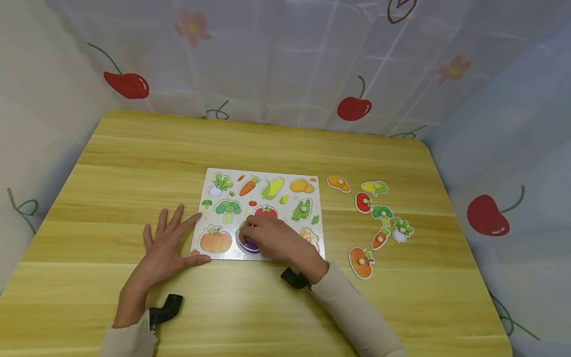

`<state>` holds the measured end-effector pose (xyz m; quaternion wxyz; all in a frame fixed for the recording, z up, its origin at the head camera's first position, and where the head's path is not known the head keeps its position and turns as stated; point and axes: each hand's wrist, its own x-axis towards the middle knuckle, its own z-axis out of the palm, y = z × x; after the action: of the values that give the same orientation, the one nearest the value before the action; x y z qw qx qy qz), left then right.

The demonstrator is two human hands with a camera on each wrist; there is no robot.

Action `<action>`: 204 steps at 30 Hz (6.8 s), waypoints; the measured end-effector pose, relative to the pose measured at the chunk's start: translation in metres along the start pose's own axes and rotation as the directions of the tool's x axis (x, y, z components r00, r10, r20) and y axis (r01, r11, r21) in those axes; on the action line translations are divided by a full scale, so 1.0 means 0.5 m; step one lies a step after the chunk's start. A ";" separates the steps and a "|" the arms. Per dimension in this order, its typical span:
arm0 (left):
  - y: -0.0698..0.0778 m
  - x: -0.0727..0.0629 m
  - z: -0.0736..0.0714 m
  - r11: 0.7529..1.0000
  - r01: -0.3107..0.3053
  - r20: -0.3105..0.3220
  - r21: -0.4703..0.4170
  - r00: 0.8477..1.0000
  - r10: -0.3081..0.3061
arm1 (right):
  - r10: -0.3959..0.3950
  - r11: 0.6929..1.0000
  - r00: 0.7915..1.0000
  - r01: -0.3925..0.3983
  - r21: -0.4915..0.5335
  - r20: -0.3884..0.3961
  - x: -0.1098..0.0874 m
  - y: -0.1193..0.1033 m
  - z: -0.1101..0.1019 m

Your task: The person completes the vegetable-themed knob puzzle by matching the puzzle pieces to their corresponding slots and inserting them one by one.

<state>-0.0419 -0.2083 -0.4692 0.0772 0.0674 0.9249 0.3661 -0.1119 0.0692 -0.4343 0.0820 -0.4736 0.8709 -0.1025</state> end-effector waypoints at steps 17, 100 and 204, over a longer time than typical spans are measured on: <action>-0.001 0.006 0.002 1.000 0.006 0.007 0.023 1.000 -0.006 | -0.016 1.000 1.000 0.016 0.017 -0.013 -0.002 -0.005 0.010; -0.009 0.002 0.007 1.000 -0.002 0.006 0.001 1.000 0.002 | 0.555 0.792 0.818 -0.463 0.398 -0.153 -0.203 0.414 -0.080; -0.007 0.000 0.002 1.000 -0.009 -0.007 0.004 1.000 0.009 | 0.576 0.789 0.803 -0.498 0.359 -0.152 -0.224 0.439 -0.096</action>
<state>-0.0417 -0.2103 -0.4726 0.0724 0.0703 0.9256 0.3647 -0.2406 0.2849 -0.4389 0.0673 -0.1688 0.9467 -0.2661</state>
